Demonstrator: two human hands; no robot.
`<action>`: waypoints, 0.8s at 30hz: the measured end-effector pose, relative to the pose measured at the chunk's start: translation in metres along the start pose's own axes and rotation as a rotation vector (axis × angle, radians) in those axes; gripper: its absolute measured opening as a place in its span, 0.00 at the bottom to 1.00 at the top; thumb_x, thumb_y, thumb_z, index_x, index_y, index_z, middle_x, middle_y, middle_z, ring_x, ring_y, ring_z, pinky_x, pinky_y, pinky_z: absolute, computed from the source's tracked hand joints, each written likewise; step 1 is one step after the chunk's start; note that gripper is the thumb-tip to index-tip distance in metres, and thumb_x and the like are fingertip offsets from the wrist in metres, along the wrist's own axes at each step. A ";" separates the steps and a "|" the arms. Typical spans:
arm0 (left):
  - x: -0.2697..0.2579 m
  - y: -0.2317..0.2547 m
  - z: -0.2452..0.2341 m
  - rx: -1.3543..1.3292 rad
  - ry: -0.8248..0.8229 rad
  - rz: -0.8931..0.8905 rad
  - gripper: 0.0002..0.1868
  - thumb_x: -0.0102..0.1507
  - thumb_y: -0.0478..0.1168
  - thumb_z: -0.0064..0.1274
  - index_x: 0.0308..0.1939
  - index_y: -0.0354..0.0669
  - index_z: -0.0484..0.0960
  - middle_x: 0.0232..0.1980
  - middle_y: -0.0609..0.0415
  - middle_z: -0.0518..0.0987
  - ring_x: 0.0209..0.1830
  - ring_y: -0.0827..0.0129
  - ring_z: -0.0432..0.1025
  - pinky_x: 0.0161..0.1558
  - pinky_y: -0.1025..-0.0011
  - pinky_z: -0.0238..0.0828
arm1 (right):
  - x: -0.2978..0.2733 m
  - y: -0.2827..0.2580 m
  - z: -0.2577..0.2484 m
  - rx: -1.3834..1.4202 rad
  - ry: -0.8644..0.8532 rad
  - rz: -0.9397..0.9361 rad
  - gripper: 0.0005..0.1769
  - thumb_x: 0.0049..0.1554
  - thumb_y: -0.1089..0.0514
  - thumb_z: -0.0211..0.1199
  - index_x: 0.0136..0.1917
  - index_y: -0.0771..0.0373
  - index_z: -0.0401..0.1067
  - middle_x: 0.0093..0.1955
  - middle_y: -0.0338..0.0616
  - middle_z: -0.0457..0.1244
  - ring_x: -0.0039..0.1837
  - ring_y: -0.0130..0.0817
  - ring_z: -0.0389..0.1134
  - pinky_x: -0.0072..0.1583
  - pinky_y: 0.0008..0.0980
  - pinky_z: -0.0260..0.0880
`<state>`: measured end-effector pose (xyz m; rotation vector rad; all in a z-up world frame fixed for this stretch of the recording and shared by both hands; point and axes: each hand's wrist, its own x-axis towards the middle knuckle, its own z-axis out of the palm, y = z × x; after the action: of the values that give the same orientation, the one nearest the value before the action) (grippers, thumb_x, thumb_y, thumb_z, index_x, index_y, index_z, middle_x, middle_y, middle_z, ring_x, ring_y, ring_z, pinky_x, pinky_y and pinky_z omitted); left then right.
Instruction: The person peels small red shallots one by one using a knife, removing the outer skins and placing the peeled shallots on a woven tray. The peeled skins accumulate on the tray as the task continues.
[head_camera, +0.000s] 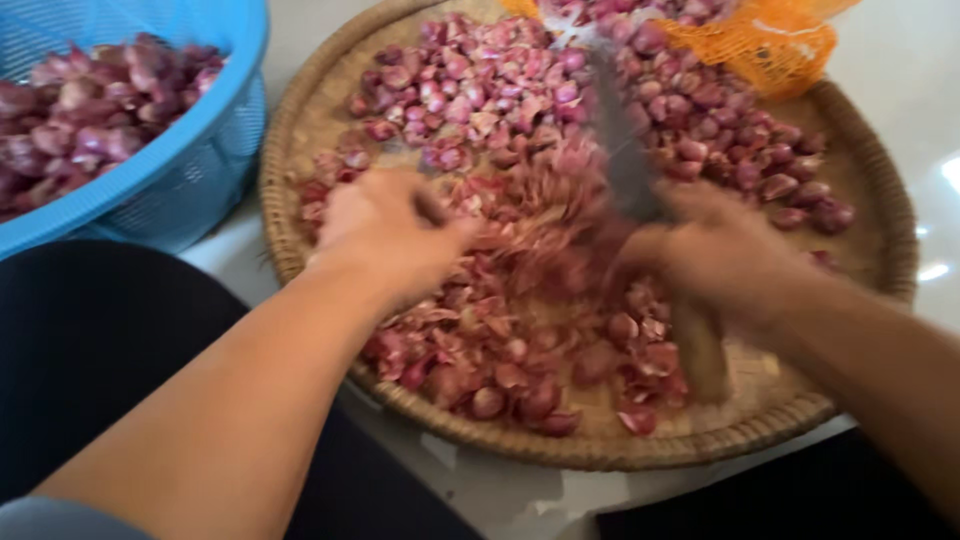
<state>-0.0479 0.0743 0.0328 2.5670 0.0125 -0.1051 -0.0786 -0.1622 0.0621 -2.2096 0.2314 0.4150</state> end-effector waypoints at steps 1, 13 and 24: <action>-0.001 0.004 -0.002 -0.043 -0.059 0.033 0.19 0.54 0.58 0.65 0.38 0.51 0.91 0.45 0.52 0.86 0.47 0.63 0.80 0.56 0.65 0.74 | 0.005 0.001 -0.005 0.202 0.048 0.044 0.15 0.56 0.70 0.58 0.57 0.71 0.74 0.59 0.52 0.71 0.61 0.42 0.69 0.63 0.40 0.67; 0.030 0.007 0.055 0.272 0.043 0.792 0.18 0.44 0.37 0.66 0.38 0.43 0.82 0.47 0.39 0.76 0.52 0.42 0.70 0.52 0.50 0.72 | 0.000 0.019 -0.038 0.729 0.182 0.281 0.23 0.57 0.69 0.56 0.66 0.67 0.66 0.59 0.49 0.71 0.53 0.39 0.75 0.55 0.39 0.74; 0.023 0.029 -0.009 -0.101 -1.477 -0.069 0.15 0.60 0.49 0.60 0.43 0.44 0.91 0.44 0.51 0.91 0.40 0.70 0.85 0.43 0.70 0.85 | -0.007 0.028 -0.008 0.353 -0.621 0.408 0.18 0.49 0.69 0.57 0.52 0.76 0.76 0.49 0.61 0.72 0.48 0.45 0.77 0.47 0.39 0.82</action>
<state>-0.0237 0.0545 0.0547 1.8138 -0.4194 -1.8537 -0.0916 -0.1858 0.0489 -1.5910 0.3801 1.1606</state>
